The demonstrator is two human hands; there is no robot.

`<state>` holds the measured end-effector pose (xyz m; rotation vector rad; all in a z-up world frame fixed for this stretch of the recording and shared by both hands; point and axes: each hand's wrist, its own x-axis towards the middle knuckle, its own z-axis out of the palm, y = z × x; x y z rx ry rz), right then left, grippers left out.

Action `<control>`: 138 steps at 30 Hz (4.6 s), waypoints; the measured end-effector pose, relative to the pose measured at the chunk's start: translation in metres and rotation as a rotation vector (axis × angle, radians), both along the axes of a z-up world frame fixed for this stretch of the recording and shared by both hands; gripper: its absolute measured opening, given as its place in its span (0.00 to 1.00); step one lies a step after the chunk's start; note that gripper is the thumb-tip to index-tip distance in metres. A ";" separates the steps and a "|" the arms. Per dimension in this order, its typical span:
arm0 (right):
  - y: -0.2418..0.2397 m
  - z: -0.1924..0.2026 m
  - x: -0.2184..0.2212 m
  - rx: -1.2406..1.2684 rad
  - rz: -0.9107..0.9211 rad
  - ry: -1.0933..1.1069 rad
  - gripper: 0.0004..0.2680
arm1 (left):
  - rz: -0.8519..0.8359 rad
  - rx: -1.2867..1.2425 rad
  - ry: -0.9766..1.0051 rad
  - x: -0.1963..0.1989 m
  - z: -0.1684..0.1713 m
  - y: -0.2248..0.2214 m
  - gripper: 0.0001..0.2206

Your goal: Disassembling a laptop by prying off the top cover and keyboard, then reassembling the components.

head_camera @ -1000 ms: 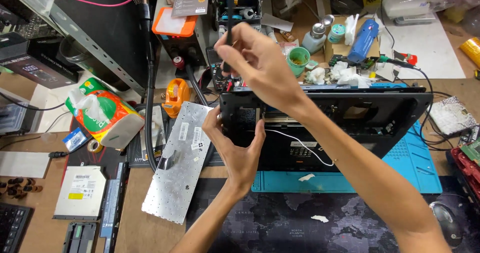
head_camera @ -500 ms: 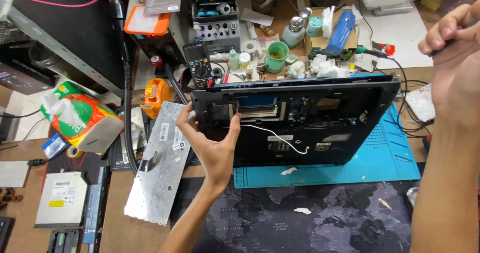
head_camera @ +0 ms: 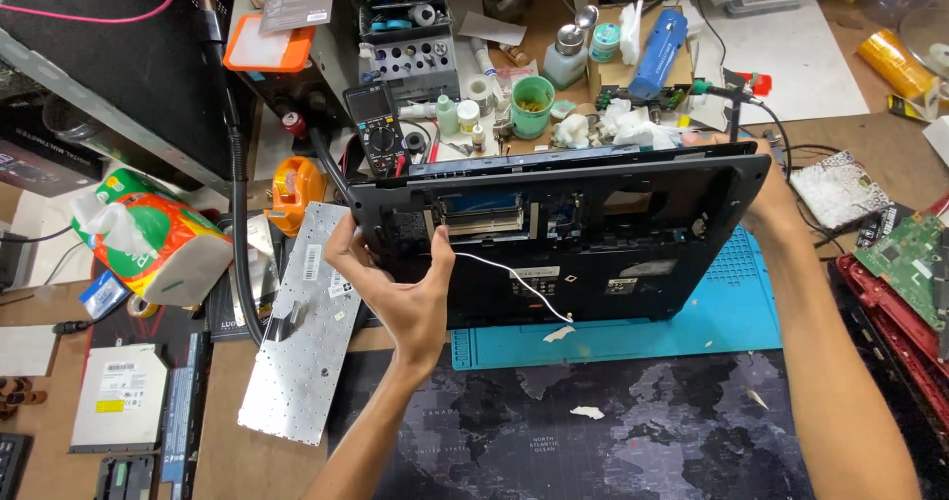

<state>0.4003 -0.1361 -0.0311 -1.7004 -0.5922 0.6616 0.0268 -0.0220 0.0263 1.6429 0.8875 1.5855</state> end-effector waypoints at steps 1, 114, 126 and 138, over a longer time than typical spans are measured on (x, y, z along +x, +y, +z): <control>-0.003 -0.006 0.000 0.000 -0.002 0.002 0.06 | -0.002 0.000 0.002 0.000 -0.004 0.002 0.32; 0.020 0.063 -0.038 0.266 0.028 -0.308 0.05 | 0.193 0.198 0.112 -0.066 -0.095 -0.054 0.36; 0.033 0.063 -0.028 0.182 0.068 -0.243 0.05 | 0.224 0.167 0.063 -0.068 -0.110 -0.062 0.41; 0.032 0.063 -0.032 0.216 0.085 -0.217 0.05 | -0.198 -0.236 -0.015 -0.099 -0.064 -0.067 0.34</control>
